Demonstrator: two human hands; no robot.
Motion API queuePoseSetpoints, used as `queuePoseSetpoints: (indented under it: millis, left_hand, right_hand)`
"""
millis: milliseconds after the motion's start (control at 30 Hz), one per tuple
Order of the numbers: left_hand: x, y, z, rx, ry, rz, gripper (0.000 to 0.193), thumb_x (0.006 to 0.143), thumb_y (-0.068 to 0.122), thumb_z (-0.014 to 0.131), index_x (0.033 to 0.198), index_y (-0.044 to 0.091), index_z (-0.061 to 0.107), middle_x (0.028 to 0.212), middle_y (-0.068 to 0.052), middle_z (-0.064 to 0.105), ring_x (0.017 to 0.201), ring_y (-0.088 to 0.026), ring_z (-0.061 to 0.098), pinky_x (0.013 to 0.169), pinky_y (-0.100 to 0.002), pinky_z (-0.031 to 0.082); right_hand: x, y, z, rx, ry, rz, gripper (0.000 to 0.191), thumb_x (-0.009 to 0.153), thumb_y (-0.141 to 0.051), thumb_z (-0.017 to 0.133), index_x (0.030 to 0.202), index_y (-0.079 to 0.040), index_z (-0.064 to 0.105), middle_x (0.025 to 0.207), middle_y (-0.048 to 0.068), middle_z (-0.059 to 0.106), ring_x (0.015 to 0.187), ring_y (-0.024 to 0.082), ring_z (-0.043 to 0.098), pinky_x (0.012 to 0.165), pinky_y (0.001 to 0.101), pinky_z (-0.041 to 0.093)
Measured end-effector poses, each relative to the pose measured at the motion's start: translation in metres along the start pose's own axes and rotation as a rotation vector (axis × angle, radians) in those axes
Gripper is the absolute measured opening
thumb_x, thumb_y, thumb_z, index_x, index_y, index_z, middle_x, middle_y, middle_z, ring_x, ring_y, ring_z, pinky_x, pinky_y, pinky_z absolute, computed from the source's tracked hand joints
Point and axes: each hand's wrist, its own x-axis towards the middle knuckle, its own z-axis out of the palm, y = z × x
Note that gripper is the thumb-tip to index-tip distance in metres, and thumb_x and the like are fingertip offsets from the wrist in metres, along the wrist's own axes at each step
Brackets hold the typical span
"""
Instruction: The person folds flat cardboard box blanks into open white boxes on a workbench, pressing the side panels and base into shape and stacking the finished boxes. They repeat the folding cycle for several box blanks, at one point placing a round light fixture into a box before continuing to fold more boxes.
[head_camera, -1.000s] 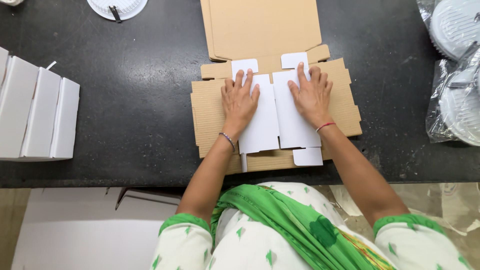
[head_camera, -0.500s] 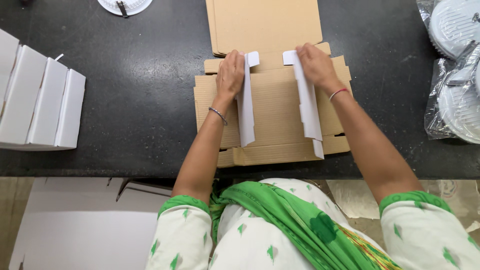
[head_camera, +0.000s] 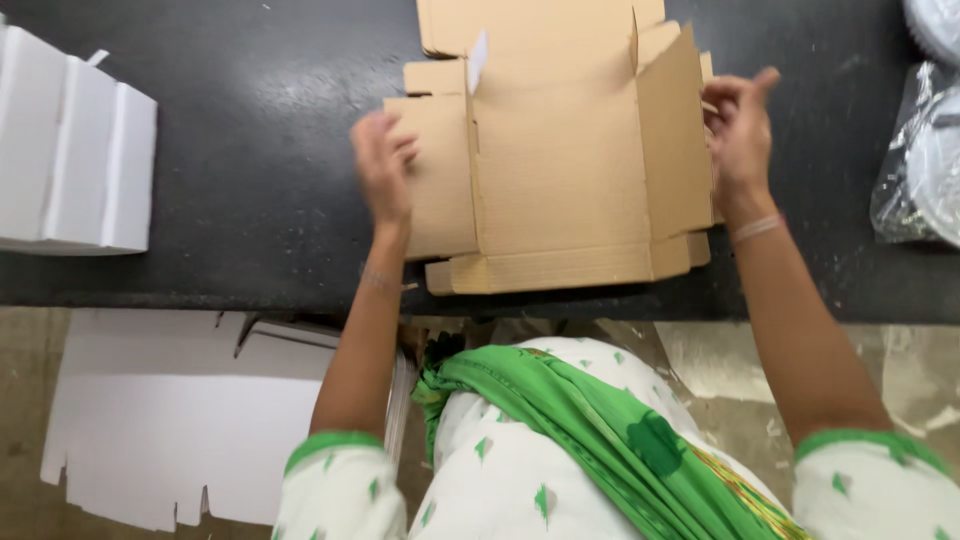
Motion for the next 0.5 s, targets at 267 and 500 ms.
queuePoseSetpoints:
  millis: [267, 500]
  left_hand:
    - [-0.208, 0.045, -0.015, 0.416, -0.081, 0.320, 0.030, 0.113, 0.033, 0.048, 0.117, 0.004, 0.053, 0.120, -0.014, 0.060, 0.111, -0.026, 0.060, 0.102, -0.038, 0.049]
    - [-0.204, 0.051, 0.030, 0.902, -0.590, 0.334, 0.055, 0.094, 0.027, 0.071, 0.140, 0.004, 0.053, 0.135, -0.019, 0.063, 0.125, -0.036, 0.059, 0.105, -0.045, 0.049]
  right_hand:
    - [-0.199, -0.014, 0.017, -0.270, 0.286, -0.144, 0.038, 0.117, -0.046, 0.042, 0.109, -0.011, 0.055, 0.100, 0.004, 0.063, 0.091, 0.016, 0.062, 0.086, 0.0308, 0.053]
    - [-0.221, -0.052, 0.081, -1.228, -0.297, -0.339, 0.023, 0.097, -0.021, 0.071, 0.115, -0.006, 0.072, 0.123, 0.007, 0.070, 0.118, 0.028, 0.063, 0.114, 0.0460, 0.043]
